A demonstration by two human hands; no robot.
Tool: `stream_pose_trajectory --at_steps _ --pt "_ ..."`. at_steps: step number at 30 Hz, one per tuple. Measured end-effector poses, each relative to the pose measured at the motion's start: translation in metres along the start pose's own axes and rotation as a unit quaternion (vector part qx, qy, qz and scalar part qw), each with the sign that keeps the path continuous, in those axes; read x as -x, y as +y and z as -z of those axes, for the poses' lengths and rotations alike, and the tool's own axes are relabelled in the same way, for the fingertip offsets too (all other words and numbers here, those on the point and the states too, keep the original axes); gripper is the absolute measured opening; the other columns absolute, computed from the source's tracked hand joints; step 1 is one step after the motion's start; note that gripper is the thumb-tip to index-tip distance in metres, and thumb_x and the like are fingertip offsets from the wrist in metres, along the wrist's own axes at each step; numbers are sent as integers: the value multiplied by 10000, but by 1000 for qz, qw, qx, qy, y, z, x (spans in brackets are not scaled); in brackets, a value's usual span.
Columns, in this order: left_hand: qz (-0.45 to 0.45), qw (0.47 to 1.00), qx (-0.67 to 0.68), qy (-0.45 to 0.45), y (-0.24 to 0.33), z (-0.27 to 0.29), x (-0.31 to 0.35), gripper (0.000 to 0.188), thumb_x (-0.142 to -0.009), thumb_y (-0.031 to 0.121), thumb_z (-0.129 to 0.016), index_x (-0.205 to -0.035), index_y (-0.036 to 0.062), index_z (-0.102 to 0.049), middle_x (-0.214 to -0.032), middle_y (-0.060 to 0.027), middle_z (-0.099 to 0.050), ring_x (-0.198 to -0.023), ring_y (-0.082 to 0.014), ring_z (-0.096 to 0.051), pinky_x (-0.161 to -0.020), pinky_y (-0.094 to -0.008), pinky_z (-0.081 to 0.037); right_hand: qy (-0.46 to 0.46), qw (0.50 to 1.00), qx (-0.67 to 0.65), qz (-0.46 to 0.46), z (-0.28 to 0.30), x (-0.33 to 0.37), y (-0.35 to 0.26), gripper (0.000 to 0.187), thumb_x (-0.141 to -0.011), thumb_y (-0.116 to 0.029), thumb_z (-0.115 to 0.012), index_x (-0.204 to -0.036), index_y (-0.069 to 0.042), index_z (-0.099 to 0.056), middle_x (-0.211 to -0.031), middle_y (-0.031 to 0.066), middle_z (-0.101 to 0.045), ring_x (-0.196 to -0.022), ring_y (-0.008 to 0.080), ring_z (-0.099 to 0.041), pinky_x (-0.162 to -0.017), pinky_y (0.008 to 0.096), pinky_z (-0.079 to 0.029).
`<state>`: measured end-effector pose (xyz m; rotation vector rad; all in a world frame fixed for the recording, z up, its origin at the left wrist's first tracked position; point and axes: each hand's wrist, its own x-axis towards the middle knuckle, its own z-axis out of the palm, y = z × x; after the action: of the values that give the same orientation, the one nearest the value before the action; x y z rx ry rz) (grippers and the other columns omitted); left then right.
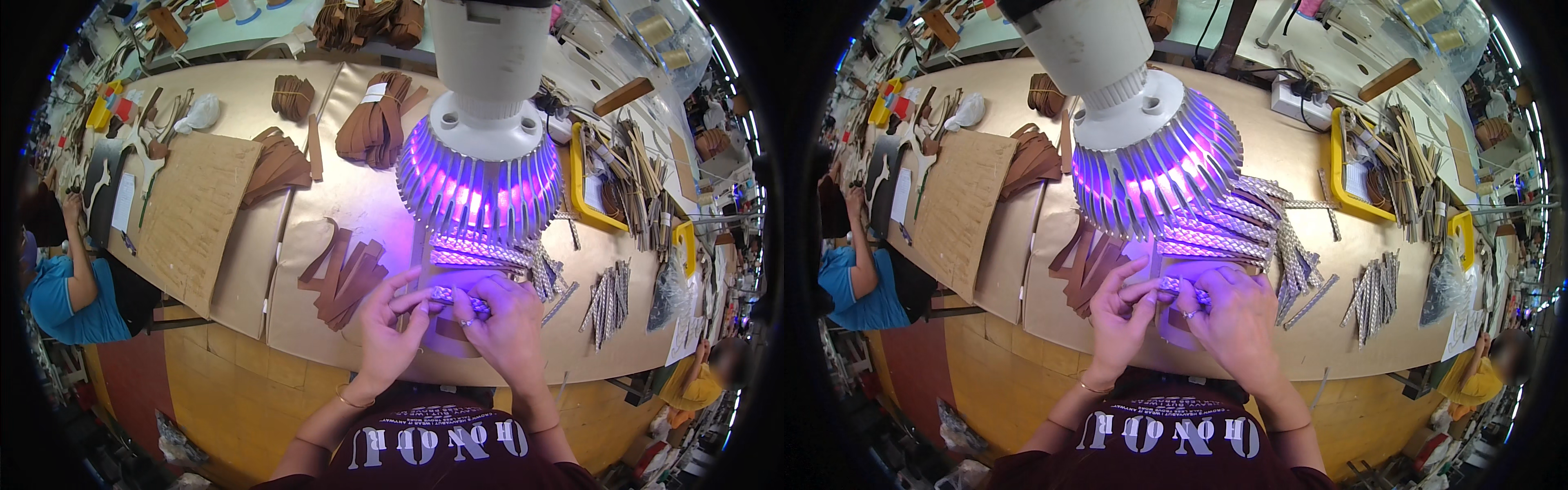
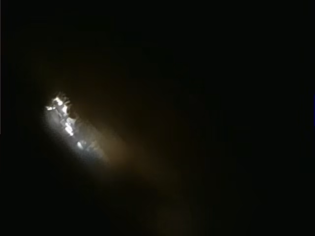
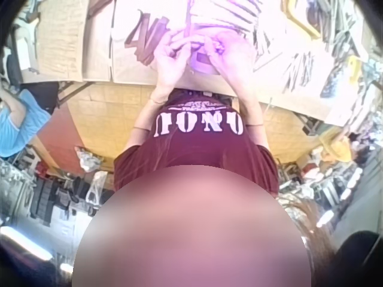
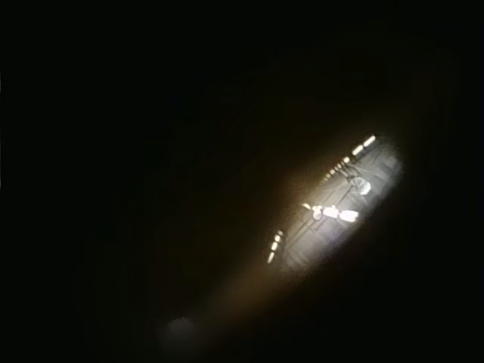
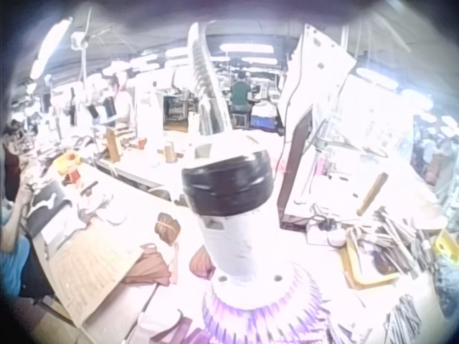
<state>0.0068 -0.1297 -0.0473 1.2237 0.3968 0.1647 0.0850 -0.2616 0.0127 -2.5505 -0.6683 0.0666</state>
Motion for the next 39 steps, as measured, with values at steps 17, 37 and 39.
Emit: stream_pose_trajectory --at_steps 17,37,39 --pt "-296 879 -369 -53 -17 -7 12 426 -759 -92 -602 -1182 -39 -587 -1230 -235 -610 -1129 -376 -609 -998 -447 -480 -58 996 40 -45 19 -1 -6 295 -824 -353 -721 -744 -76 -657 -650 73 -626 -573 265 -593 -633 390 -399" --pt "-274 840 -461 -88 -7 -7 15 453 -789 -51 -595 -1225 63 -632 -1316 -233 -558 -1156 -392 -591 -1021 -441 -468 -58 992 -20 -113 49 5 38 457 -826 -433 -723 -635 -24 -658 -530 132 -550 -459 300 -535 -474 399 -388" --pt "-273 837 -465 -90 -5 -8 14 443 -789 -52 -593 -1216 58 -637 -1305 -238 -565 -1155 -389 -593 -1023 -440 -467 -50 992 -34 -113 46 8 43 462 -825 -441 -723 -634 -26 -660 -526 130 -545 -461 297 -536 -474 393 -390"
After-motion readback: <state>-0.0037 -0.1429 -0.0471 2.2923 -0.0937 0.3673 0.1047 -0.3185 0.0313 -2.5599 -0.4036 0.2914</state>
